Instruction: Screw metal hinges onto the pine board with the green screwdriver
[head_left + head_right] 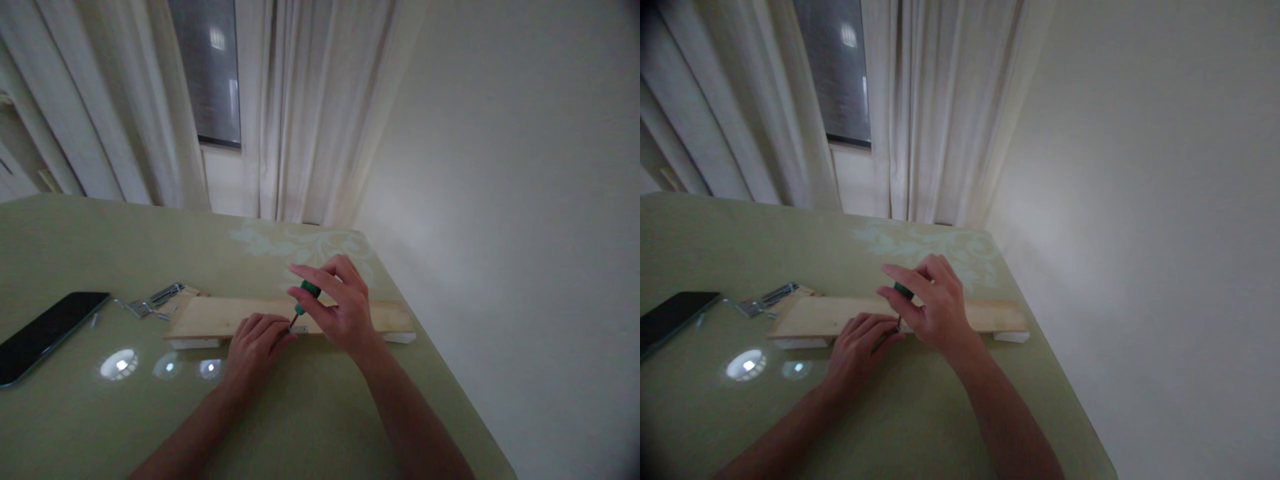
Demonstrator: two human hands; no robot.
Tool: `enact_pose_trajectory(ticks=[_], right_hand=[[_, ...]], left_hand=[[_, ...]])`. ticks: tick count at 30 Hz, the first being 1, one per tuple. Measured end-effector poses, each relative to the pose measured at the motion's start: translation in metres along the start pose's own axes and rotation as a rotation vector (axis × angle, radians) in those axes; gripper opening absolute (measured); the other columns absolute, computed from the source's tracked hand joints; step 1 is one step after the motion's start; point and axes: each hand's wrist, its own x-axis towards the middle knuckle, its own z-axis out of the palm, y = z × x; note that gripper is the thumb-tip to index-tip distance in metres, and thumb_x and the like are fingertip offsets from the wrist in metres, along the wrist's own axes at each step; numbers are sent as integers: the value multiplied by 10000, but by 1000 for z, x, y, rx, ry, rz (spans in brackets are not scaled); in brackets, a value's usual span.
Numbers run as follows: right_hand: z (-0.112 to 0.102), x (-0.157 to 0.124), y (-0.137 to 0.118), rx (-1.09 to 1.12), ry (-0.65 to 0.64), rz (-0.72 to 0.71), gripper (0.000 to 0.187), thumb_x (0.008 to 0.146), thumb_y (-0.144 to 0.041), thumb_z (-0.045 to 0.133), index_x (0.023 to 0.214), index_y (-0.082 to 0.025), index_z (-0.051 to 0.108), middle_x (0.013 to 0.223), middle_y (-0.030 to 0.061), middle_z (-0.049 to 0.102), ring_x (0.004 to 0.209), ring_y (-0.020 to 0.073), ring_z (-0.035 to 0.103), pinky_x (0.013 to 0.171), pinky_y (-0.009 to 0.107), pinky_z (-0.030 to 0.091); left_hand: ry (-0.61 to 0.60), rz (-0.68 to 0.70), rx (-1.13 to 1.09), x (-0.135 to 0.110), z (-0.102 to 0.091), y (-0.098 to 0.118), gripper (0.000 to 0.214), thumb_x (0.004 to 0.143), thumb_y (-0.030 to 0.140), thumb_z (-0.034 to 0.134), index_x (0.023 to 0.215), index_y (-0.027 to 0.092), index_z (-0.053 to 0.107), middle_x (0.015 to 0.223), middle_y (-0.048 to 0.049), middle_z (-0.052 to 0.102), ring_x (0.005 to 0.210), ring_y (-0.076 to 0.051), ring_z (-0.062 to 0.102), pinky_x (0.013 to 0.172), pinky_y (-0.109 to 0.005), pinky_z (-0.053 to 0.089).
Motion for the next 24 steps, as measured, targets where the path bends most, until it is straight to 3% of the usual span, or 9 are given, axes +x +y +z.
enact_pose_trajectory(ticks=[2, 6, 8, 11, 12, 16, 18, 21, 24], right_hand=[[3, -1, 1, -96, 76, -17, 346, 985, -463, 735, 1267, -269, 788, 875, 52, 668, 878, 216, 620, 845, 383, 570], [-1, 1, 1, 64, -198, -17, 494, 1100, -280, 490, 1593, -274, 515, 1366, 97, 693, 1254, 223, 634, 1084, 431, 523], [0, 0, 2, 117, -179, 15, 435, 1091, -272, 535, 1519, -319, 600, 1256, 60, 739, 1162, 196, 675, 1023, 383, 552], [6, -2, 3, -24, 44, 52, 289, 997, -400, 731, 1266, -306, 780, 920, 40, 709, 934, 205, 651, 894, 371, 563], [8, -2, 3, -60, 51, 38, 328, 992, -421, 735, 1294, -296, 769, 944, 51, 708, 958, 215, 643, 915, 387, 558], [5, 0, 1, 89, -234, -35, 511, 1094, -252, 519, 1604, -277, 496, 1373, 84, 695, 1241, 202, 634, 1076, 399, 514], [4, -1, 2, 93, -177, -38, 461, 1089, -265, 556, 1549, -302, 570, 1230, 60, 741, 1120, 191, 670, 996, 371, 545], [4, -3, 5, -117, 84, -48, 322, 996, -391, 737, 1302, -300, 773, 863, 38, 677, 861, 211, 620, 855, 390, 555], [0, -1, 6, -132, -14, -48, 364, 1035, -380, 666, 1377, -274, 729, 1097, 97, 719, 1064, 250, 645, 987, 453, 548]], left_hand=[[2, 1, -1, 0, 0, 0, 209, 1052, 395, 638, 1039, 218, 749, 1051, -52, 807, 972, -251, 684, 869, -403, 505], [11, 3, -6, 0, -1, 0, 208, 1050, 391, 641, 1047, 214, 750, 1040, -57, 808, 955, -249, 683, 861, -399, 508], [8, 2, -4, 0, 0, 0, 205, 1050, 387, 641, 1043, 214, 751, 1037, -57, 808, 950, -248, 683, 854, -398, 510], [0, -1, 9, -1, 1, -1, 179, 1039, 368, 658, 1035, 220, 758, 1038, -56, 808, 950, -251, 682, 853, -402, 510], [-3, -2, 12, -1, 1, -1, 170, 1035, 361, 665, 1037, 220, 760, 1039, -55, 808, 951, -251, 683, 858, -404, 510], [-7, 6, 11, 0, 1, -1, 173, 1029, 362, 674, 1027, 211, 759, 1027, -56, 808, 942, -248, 686, 855, -401, 514], [0, 9, 14, 1, 1, 0, 188, 1035, 368, 659, 1018, 211, 762, 1016, -61, 809, 931, -245, 686, 841, -397, 521], [7, -1, 22, 1, 1, 1, 218, 1045, 383, 635, 1019, 216, 771, 1016, -68, 809, 931, -244, 685, 846, -401, 528], [5, -10, 17, 1, 1, 1, 228, 1048, 393, 634, 1019, 213, 770, 1025, -67, 809, 937, -243, 682, 848, -401, 524]])
